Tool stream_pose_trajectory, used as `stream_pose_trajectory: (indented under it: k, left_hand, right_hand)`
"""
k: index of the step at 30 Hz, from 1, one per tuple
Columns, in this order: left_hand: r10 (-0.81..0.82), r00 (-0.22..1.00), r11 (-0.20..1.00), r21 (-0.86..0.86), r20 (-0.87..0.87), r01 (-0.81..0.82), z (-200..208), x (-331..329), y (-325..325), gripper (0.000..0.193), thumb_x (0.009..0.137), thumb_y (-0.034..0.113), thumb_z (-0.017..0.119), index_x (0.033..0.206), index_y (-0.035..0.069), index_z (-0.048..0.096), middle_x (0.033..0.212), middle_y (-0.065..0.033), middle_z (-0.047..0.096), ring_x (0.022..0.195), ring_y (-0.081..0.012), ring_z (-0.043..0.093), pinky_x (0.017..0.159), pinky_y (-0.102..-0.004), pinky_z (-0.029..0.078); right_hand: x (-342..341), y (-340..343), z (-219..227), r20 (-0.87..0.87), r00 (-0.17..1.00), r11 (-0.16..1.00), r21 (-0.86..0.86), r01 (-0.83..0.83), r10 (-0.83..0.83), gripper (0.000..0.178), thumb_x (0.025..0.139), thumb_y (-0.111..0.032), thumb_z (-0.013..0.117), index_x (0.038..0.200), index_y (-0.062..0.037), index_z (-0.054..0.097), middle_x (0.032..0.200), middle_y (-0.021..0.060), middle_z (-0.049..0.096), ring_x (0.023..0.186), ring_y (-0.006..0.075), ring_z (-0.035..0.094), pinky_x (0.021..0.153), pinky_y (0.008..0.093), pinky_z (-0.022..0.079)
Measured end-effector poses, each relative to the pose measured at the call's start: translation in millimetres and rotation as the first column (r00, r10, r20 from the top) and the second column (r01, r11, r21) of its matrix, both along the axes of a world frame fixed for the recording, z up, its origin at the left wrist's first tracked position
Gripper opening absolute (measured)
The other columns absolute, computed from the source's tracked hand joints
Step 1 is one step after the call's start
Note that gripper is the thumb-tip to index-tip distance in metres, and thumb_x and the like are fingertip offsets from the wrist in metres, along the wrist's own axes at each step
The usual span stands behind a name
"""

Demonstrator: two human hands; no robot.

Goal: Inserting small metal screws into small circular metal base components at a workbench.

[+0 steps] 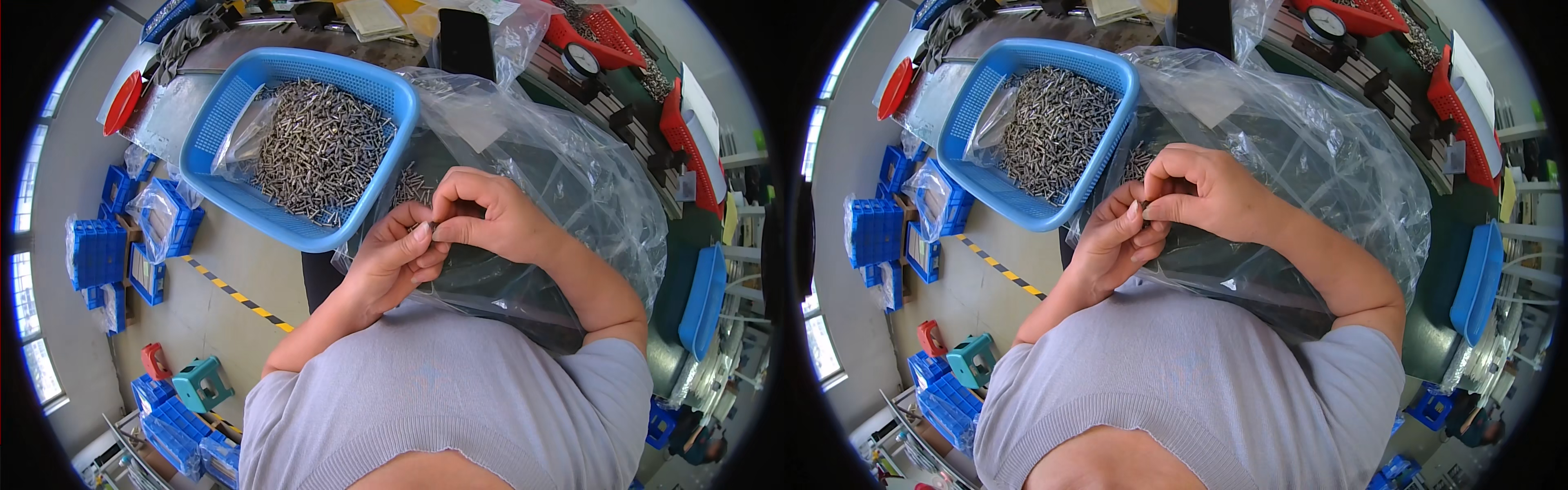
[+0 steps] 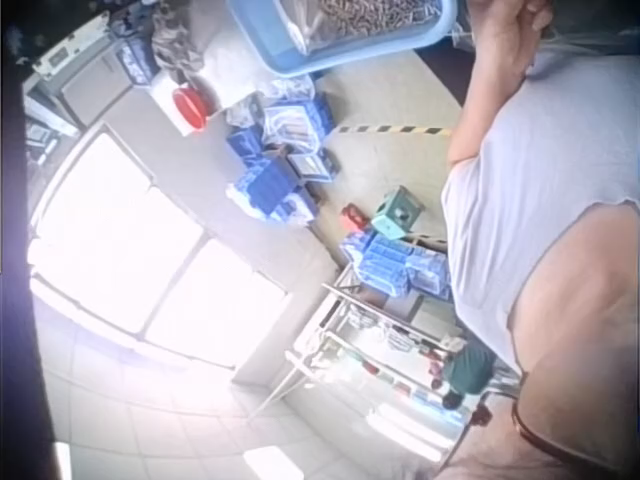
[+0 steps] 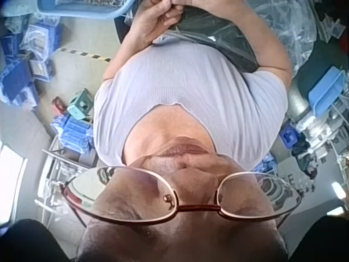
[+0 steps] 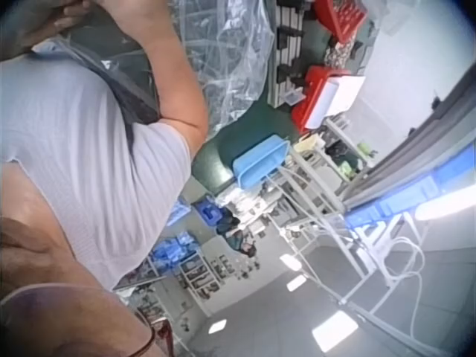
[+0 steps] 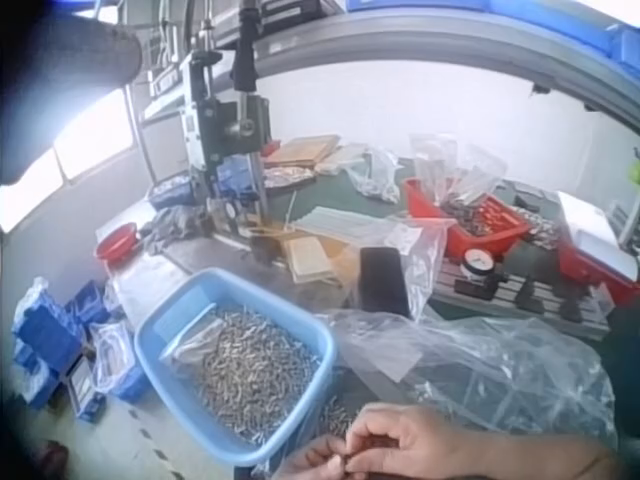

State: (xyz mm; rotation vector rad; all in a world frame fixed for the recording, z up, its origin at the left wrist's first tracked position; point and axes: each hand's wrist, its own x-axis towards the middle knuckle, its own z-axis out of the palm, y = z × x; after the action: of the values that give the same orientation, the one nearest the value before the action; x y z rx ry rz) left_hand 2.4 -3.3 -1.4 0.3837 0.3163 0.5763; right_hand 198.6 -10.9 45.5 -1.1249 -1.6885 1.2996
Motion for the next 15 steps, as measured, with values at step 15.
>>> stream_pose_trajectory:
  k: [15]
  left_hand:
    - [0.033,0.999,0.999,0.013,-0.012,-0.033,1.8,3.3,-3.0,0.022,0.096,0.026,0.055,0.106,0.006,0.054,0.09,-0.0046,0.056,0.07,-0.0105,0.044,0.058,-0.0235,0.037]
  right_hand:
    - [5.5,1.0,-1.2,0.106,0.994,0.938,0.346,-0.039,0.002,0.011,0.076,-0.006,0.073,0.082,-0.0056,0.063,0.084,0.0017,0.057,0.077,0.0111,0.054,0.065,0.0255,0.043]
